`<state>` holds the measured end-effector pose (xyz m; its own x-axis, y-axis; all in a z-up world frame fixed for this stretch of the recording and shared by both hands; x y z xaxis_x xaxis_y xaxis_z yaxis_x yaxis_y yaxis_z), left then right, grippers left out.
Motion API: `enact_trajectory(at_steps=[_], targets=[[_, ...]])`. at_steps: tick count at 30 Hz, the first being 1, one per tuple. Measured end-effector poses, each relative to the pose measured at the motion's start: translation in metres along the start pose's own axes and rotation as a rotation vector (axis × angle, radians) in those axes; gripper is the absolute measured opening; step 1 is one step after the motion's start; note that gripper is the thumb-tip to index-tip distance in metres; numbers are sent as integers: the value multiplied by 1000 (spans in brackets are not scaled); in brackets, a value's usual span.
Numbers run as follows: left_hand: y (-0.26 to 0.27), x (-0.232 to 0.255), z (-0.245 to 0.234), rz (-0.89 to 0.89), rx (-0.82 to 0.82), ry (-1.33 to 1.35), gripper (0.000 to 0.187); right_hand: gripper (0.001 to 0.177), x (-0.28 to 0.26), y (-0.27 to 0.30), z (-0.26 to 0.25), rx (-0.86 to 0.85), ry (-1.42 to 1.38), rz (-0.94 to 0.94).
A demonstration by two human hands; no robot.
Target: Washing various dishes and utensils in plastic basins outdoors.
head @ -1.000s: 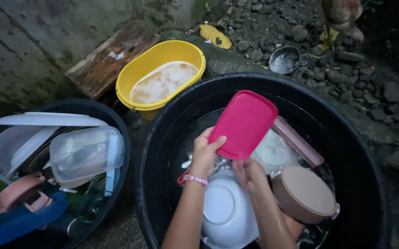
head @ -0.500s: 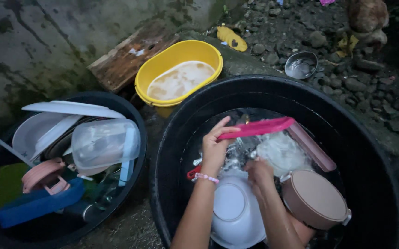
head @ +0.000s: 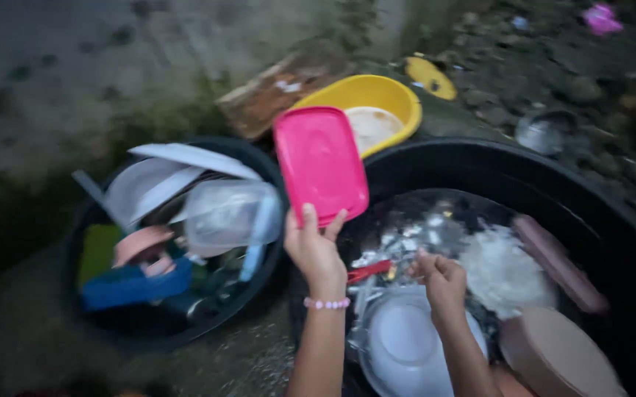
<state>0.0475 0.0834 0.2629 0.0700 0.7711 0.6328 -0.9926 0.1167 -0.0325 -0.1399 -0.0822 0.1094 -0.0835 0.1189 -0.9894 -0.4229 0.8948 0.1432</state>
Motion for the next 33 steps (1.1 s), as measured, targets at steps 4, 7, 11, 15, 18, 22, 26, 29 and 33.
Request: enact_trajectory(at_steps=[4, 7, 11, 15, 18, 22, 26, 29, 33], targets=[[-16, 82, -40, 318, 99, -34, 33, 46, -51, 35, 93, -94, 159, -55], [-23, 144, -71, 709, 138, -250, 43, 43, -97, 76, 191, -395, 127, -317], [-50, 167, -114, 890, 290, -913, 56, 43, -102, 104, 289, -681, 149, -505], [-92, 131, -156, 753, 50, -1245, 67, 44, -97, 107, 334, -779, 267, -569], [-78, 146, -130, 704, -10, -1208, 72, 41, -114, 107, 321, -746, 386, -520], [-39, 141, -72, 761, -3, -1354, 64, 34, -143, 92, 260, -568, 358, -642], [11, 71, -9, 885, -456, -1287, 37, 29, -122, 40, 165, -461, 413, -585], [40, -17, 8, 537, -837, -1279, 24, 40, -34, -35, 81, -489, 681, -481], [76, -148, -37, -325, -1272, -1501, 48, 85, 49, -43, -12, -725, 1210, -399]])
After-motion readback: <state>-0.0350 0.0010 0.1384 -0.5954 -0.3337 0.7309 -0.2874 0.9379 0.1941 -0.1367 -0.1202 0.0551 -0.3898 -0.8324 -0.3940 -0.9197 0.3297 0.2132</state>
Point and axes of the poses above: each hand's wrist, its own y-axis away from the middle knuckle, its own z-axis out of the palm, x = y × z, the point moved 5 cm from there along -y, towards the middle knuckle, and after that the axes turned 6 degrees about z, right-handed, at the moved point
